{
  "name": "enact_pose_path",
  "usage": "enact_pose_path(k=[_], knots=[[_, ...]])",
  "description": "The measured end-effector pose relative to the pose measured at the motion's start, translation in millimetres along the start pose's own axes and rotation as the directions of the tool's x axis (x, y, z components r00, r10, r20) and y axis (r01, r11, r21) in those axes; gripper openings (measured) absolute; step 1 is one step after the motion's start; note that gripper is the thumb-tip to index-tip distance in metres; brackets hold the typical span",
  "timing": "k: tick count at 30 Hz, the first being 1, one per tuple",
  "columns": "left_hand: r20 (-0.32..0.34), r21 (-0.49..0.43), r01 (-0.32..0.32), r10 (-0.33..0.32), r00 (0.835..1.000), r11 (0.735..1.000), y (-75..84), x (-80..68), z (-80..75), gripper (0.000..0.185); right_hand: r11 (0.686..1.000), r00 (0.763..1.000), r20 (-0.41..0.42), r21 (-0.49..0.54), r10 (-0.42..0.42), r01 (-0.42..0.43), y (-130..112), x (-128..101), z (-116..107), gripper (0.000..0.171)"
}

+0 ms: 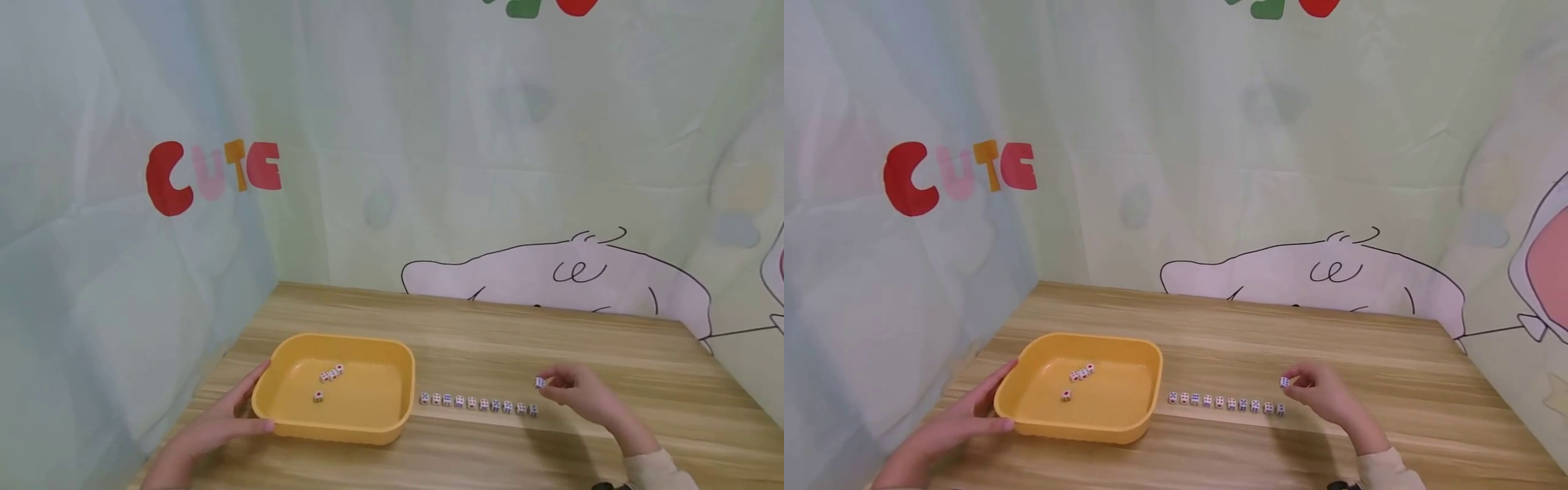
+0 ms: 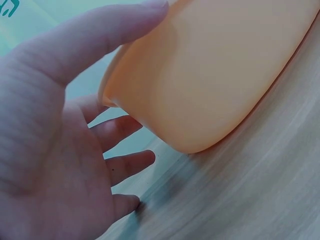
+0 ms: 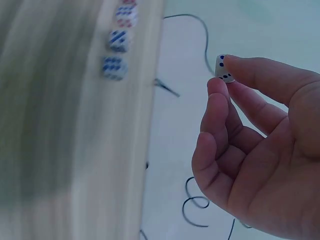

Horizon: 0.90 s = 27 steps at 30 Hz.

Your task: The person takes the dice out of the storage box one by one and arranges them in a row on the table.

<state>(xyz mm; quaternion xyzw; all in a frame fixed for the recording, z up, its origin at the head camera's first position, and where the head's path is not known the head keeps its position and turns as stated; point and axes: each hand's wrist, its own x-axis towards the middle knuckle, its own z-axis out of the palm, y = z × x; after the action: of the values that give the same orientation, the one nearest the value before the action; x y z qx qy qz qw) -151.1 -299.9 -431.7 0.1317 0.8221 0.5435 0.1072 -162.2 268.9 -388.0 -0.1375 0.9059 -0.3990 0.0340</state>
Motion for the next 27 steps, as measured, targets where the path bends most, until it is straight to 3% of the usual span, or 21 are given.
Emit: enact_pose_path(k=[8, 16, 27], knots=[[-0.005, 0.007, 0.015, -0.015, 1.000, 1.000, -2.0, 2.2, -1.1, 0.100, 1.000, 1.000, 0.002, -0.018, 0.026, -0.025, 25, -7, 1, 0.026], [-0.003, -0.004, 0.008, -0.008, 1.000, 1.000, -2.2, 1.6, -0.9, 0.100, 0.984, 0.990, -0.040, -0.108, 0.135, -0.139, 33, -5, 13, 0.018], [-0.003, -0.002, -0.001, 0.001, 1.000, 1.000, -1.1, -0.2, -1.0, 0.099, 0.998, 0.997, 0.038, -0.026, 0.064, -0.063, 44, -5, 17, 0.014]])
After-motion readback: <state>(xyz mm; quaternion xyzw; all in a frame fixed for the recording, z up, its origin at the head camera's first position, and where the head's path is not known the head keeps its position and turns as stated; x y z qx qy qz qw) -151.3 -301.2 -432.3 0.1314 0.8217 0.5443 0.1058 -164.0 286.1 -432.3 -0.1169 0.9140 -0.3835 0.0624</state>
